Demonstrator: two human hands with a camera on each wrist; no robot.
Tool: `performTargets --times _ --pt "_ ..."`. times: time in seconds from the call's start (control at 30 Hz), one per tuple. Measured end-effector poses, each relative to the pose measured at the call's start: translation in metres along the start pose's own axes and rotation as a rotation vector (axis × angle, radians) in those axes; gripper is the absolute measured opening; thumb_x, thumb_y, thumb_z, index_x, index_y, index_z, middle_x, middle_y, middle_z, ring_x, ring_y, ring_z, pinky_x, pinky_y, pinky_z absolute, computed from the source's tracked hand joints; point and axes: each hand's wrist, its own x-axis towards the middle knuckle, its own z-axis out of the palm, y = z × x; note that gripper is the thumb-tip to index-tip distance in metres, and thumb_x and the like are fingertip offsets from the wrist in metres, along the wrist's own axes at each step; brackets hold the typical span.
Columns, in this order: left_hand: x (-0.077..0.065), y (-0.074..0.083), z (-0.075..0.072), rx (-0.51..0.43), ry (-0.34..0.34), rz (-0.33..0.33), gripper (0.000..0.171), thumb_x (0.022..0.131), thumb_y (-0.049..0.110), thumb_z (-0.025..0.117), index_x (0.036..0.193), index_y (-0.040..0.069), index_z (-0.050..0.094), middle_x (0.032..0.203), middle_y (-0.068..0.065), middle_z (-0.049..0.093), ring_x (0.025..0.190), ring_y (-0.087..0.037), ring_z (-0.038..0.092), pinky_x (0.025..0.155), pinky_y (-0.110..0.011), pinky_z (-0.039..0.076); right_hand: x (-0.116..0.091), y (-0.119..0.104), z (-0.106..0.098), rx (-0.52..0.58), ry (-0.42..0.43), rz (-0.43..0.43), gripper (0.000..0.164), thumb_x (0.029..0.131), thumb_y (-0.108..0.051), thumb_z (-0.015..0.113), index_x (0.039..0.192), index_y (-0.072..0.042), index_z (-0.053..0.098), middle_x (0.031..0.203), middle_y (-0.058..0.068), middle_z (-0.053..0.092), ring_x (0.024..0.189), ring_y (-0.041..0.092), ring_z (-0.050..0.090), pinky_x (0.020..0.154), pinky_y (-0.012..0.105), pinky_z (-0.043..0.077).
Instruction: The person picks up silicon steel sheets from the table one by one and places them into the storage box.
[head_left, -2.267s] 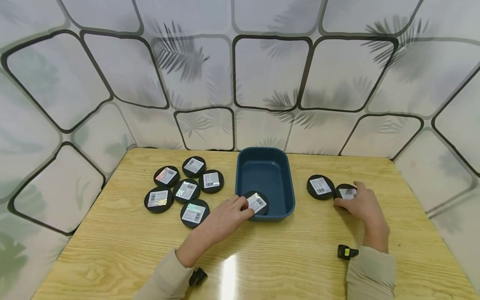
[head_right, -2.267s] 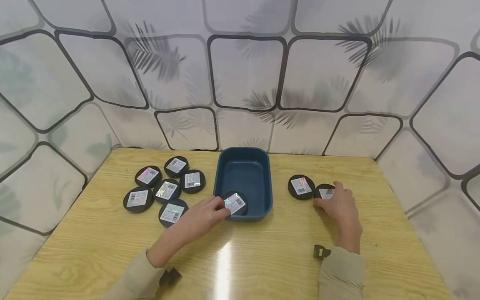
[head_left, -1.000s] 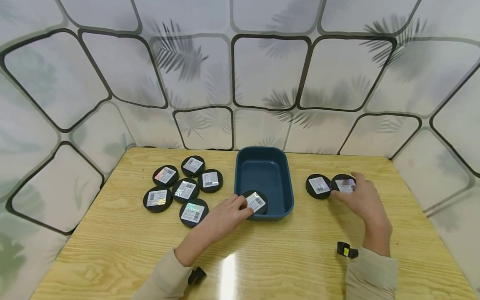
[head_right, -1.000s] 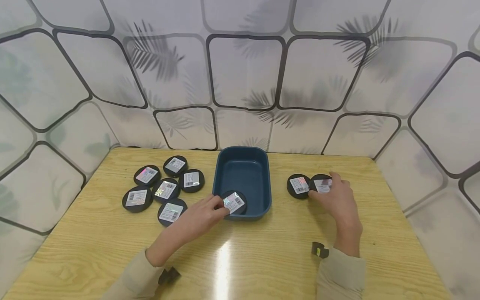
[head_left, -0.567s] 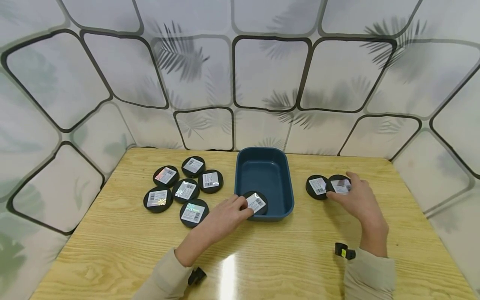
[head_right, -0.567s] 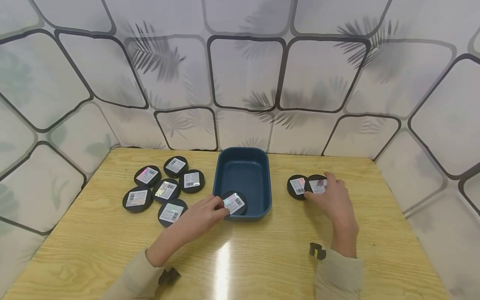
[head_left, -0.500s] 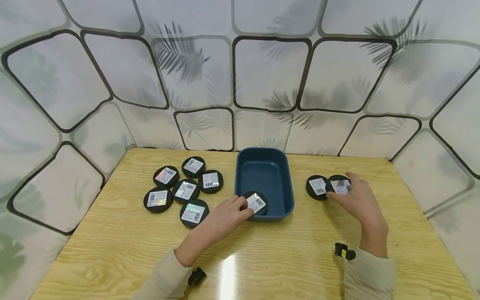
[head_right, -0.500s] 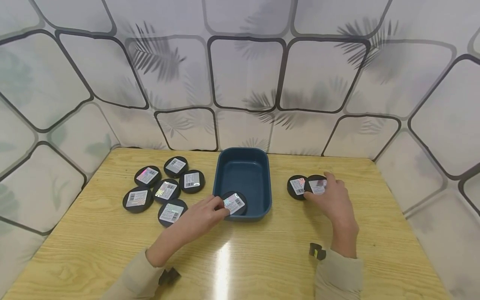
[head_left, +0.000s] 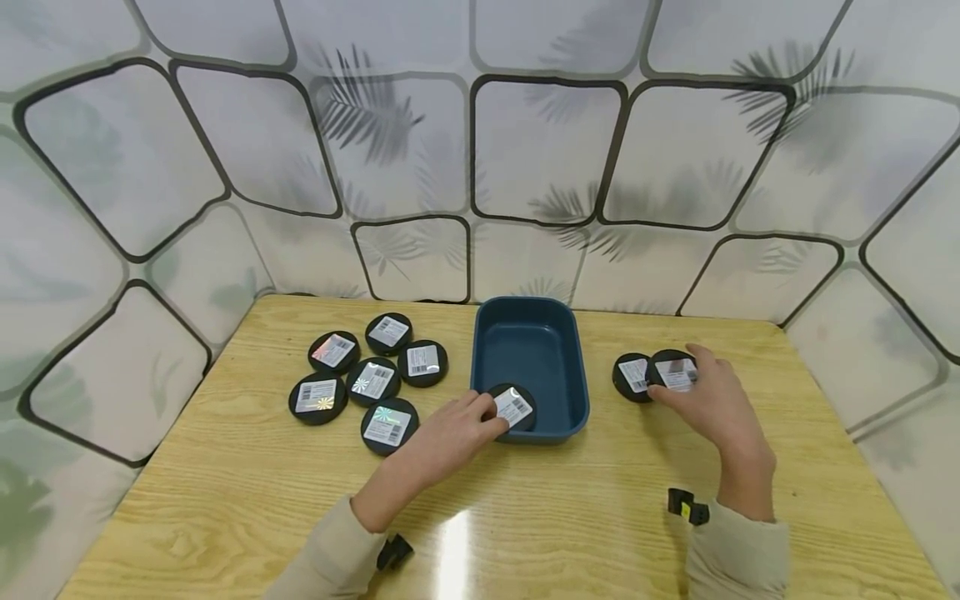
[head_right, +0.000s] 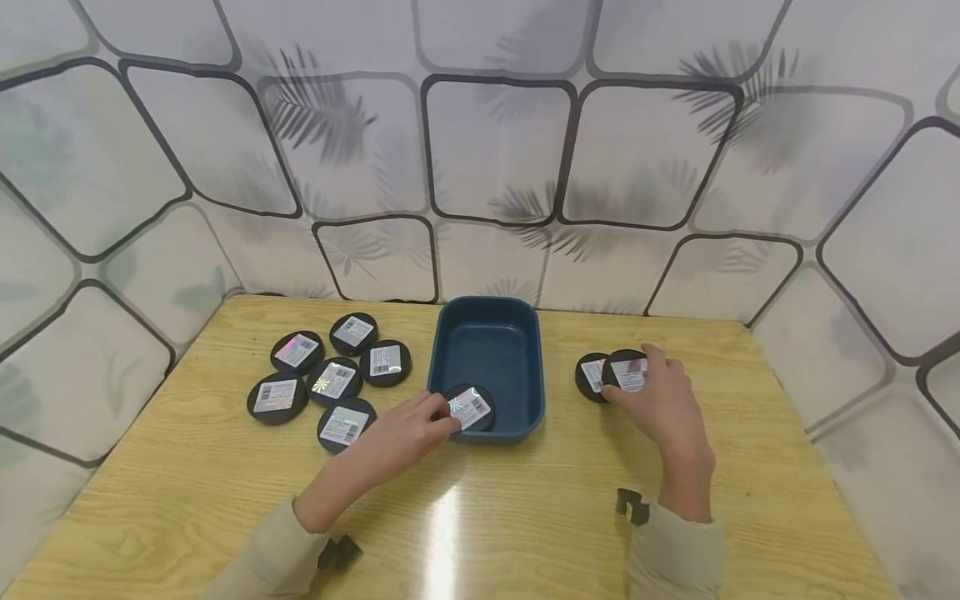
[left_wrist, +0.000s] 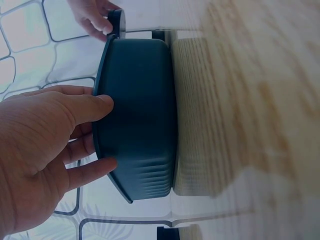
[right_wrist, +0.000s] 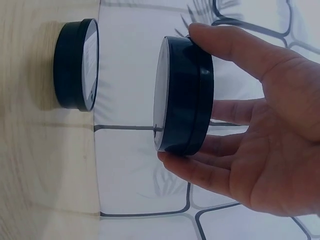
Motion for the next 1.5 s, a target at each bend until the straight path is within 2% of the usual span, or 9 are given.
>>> performTargets --times 0.33,0.67,1.03,1.5 --pt "0.001 -0.001 -0.001 0.026 0.019 0.018 0.015 0.091 0.01 0.07 0.104 0.018 0.071 0.097 -0.003 0.059 0.082 -0.017 0.053 0.069 -0.025 0.048 -0.007 -0.014 -0.003 -0.002 0.024 -0.051 0.098 0.087 -0.04 0.073 0.152 0.009 0.018 0.14 0.047 0.028 0.121 0.059 0.037 0.092 0.068 0.038" --pt "0.0 0.002 0.0 0.023 -0.014 0.0 0.015 0.093 0.01 0.067 0.105 0.019 0.07 0.098 -0.002 0.057 0.084 -0.016 0.052 0.07 -0.025 0.048 -0.013 -0.02 0.002 -0.004 0.038 -0.075 0.096 0.087 -0.04 0.073 0.152 0.007 0.02 0.136 0.045 0.032 0.104 0.049 0.047 0.079 0.058 0.044" --pt "-0.002 0.002 0.002 0.018 0.022 0.003 0.014 0.091 0.01 0.069 0.102 0.019 0.071 0.096 -0.001 0.057 0.082 -0.016 0.052 0.067 -0.024 0.048 -0.016 -0.047 0.02 -0.029 0.052 -0.15 0.091 0.086 -0.034 0.075 0.153 0.004 0.025 0.142 0.041 0.034 0.12 0.052 0.046 0.09 0.064 0.043" --pt "-0.001 0.002 0.003 0.022 0.039 0.006 0.016 0.088 0.009 0.072 0.101 0.019 0.071 0.095 0.0 0.057 0.083 -0.016 0.052 0.068 -0.025 0.048 -0.018 -0.067 0.036 -0.029 0.063 -0.21 0.088 0.085 -0.033 0.077 0.152 0.001 0.031 0.141 0.035 0.04 0.113 0.043 0.051 0.086 0.056 0.048"
